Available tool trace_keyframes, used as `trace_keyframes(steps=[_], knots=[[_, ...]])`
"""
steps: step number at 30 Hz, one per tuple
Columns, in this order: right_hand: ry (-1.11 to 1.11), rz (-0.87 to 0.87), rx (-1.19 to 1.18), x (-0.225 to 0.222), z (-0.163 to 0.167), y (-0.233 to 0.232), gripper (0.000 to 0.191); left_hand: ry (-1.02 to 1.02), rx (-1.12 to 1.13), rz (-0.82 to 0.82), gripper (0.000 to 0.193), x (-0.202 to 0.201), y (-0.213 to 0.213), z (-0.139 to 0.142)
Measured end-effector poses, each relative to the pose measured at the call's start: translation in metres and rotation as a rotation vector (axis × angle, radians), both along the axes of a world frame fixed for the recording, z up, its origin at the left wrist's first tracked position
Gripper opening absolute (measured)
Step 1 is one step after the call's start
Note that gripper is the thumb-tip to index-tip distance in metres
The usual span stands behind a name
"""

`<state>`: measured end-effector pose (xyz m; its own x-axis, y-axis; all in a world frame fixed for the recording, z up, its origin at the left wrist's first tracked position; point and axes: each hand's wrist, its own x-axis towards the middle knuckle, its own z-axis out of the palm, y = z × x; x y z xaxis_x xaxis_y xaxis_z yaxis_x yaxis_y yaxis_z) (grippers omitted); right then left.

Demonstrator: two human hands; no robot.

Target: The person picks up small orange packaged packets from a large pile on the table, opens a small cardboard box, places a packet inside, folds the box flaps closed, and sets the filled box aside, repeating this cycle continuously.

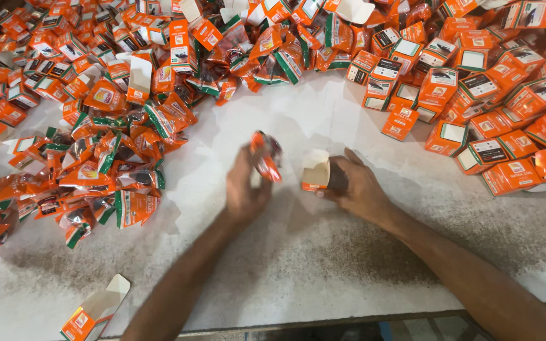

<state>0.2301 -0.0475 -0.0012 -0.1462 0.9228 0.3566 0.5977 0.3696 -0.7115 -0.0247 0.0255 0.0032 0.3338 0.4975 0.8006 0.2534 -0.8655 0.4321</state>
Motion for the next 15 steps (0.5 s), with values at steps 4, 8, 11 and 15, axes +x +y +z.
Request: trace_keyframes(steps=[4, 8, 11, 15], knots=[[0.016, 0.065, 0.061, -0.005, -0.007, 0.0, 0.053, 0.084, 0.372, -0.153, 0.049, 0.027, -0.022, 0.007], [0.048, 0.053, 0.044, -0.008, -0.009, -0.002, 0.052, 0.304, 0.302, -0.06, 0.056, 0.032, -0.023, 0.008], [0.041, 0.065, 0.047, -0.011, -0.006, -0.002, 0.051, 0.391, 0.209, 0.01, 0.051, 0.029, -0.029, 0.007], [0.0, 0.036, 0.068, -0.016, -0.003, -0.005, 0.06, 0.362, 0.053, 0.065, 0.033, 0.035, -0.036, 0.004]])
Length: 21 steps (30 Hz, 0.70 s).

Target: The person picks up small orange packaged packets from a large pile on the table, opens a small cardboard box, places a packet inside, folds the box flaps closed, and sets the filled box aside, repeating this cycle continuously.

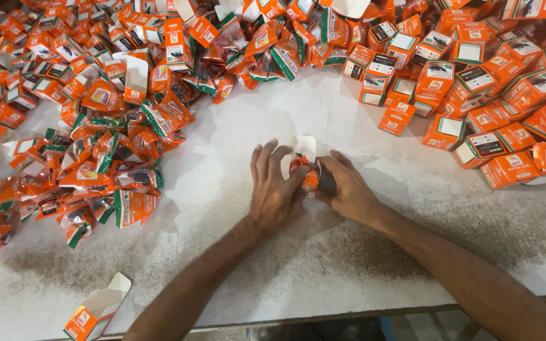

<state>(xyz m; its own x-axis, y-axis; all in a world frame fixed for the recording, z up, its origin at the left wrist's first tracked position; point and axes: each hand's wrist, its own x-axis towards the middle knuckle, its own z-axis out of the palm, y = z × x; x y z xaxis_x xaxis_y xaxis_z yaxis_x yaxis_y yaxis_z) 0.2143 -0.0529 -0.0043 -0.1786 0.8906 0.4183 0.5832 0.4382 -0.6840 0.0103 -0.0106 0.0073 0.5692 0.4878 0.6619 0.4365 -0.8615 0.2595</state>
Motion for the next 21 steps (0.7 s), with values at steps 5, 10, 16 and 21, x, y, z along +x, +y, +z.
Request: trace_keyframes(steps=[5, 10, 16, 21], knots=[[0.119, -0.01, -0.113, -0.004, 0.003, -0.002, 0.069, 0.006, -0.103, 0.062, 0.017, 0.02, 0.002, 0.0], [0.059, -0.052, -0.091, -0.002, 0.003, 0.0, 0.072, -0.268, -0.456, 0.074, 0.038, 0.032, 0.003, 0.003], [0.09, -0.098, -0.089, -0.004, 0.0, -0.003, 0.079, -0.246, -0.889, 0.215, 0.026, 0.031, 0.024, 0.001], [-0.03, -0.087, -0.05, -0.005, 0.004, -0.005, 0.058, -0.337, -0.871, 0.193, 0.024, 0.032, 0.027, -0.006]])
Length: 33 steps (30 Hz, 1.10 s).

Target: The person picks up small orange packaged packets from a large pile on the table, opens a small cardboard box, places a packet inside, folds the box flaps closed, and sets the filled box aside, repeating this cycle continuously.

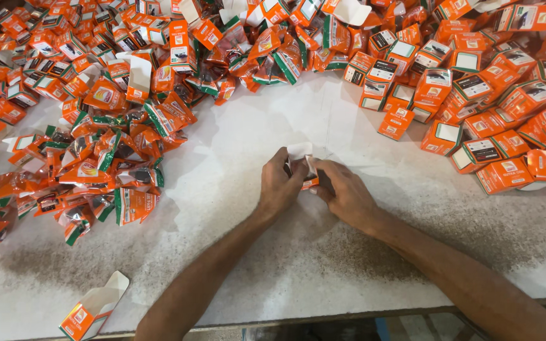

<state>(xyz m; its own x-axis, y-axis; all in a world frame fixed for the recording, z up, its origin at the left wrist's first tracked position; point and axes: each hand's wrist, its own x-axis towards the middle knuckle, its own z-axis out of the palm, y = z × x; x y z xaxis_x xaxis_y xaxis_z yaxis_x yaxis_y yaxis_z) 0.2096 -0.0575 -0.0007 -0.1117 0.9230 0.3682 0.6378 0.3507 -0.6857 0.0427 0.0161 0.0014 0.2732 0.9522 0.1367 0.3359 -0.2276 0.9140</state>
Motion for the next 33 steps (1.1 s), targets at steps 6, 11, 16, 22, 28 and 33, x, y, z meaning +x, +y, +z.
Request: trace_keyframes(steps=[6, 11, 16, 22, 28, 33], knots=[[-0.331, 0.003, 0.23, 0.001, 0.004, -0.002, 0.05, -0.515, -0.507, -0.429, 0.027, -0.033, 0.015, -0.003], [-0.268, 0.052, 0.233, 0.0, 0.006, 0.001, 0.048, -0.422, -0.395, -0.304, 0.015, -0.021, 0.023, -0.013], [-0.094, 0.037, 0.139, -0.001, 0.005, 0.004, 0.052, -0.061, 0.528, -0.174, 0.03, -0.014, 0.004, -0.011], [-0.015, 0.009, 0.034, 0.002, -0.001, 0.006, 0.057, 0.033, 0.693, -0.434, 0.037, -0.029, -0.007, 0.008], [0.054, 0.028, -0.007, 0.0, 0.0, 0.005, 0.054, 0.024, 0.582, -0.364, 0.02, -0.025, -0.005, 0.007], [0.033, 0.039, 0.034, 0.0, 0.0, 0.007, 0.062, 0.087, 0.681, -0.452, 0.017, -0.032, -0.007, 0.002]])
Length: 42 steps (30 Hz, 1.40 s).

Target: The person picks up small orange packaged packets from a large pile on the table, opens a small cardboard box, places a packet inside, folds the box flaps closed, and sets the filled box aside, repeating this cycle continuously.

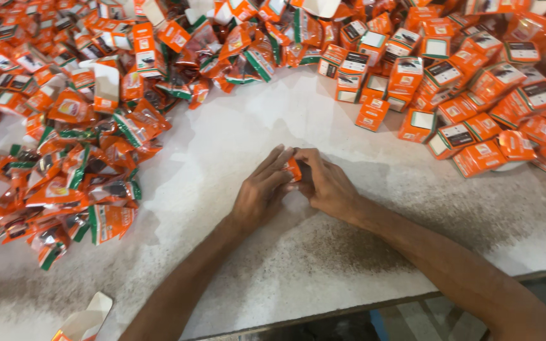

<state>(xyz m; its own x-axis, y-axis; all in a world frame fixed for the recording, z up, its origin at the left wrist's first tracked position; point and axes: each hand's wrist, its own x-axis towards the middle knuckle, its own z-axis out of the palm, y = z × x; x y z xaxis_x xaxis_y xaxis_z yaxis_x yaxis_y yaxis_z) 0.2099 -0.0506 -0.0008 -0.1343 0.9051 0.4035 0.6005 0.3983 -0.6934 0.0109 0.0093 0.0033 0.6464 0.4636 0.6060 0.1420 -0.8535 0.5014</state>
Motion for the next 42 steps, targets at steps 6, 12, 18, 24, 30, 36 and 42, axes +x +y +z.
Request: trace_keyframes(steps=[6, 12, 18, 24, 30, 36, 42], knots=[[-0.18, 0.107, 0.082, -0.004, -0.002, 0.01, 0.089, 0.089, 0.117, 0.055, 0.022, -0.01, -0.007, 0.001], [-0.813, -0.299, 0.406, 0.046, 0.008, 0.101, 0.062, -0.037, -0.074, 0.313, 0.038, -0.013, -0.006, 0.002], [-0.835, -0.519, 0.506, 0.139, -0.011, 0.124, 0.059, 0.043, -0.167, 0.372, 0.045, -0.015, -0.007, -0.008], [-0.99, -0.628, 0.408, 0.179, -0.009, 0.139, 0.06, 0.015, -0.218, 0.35, 0.046, -0.011, -0.009, -0.014], [-0.749, -0.483, 0.458, 0.146, 0.028, 0.183, 0.081, 0.05, -0.23, 0.289, 0.058, 0.002, -0.009, -0.006], [-0.014, -0.092, 0.327, 0.144, 0.097, 0.306, 0.053, -0.278, -0.042, 0.217, 0.053, 0.015, 0.151, 0.03], [0.088, -0.185, 0.042, 0.138, 0.118, 0.424, 0.061, -0.254, -0.046, 0.576, 0.074, 0.035, 0.402, 0.081]])
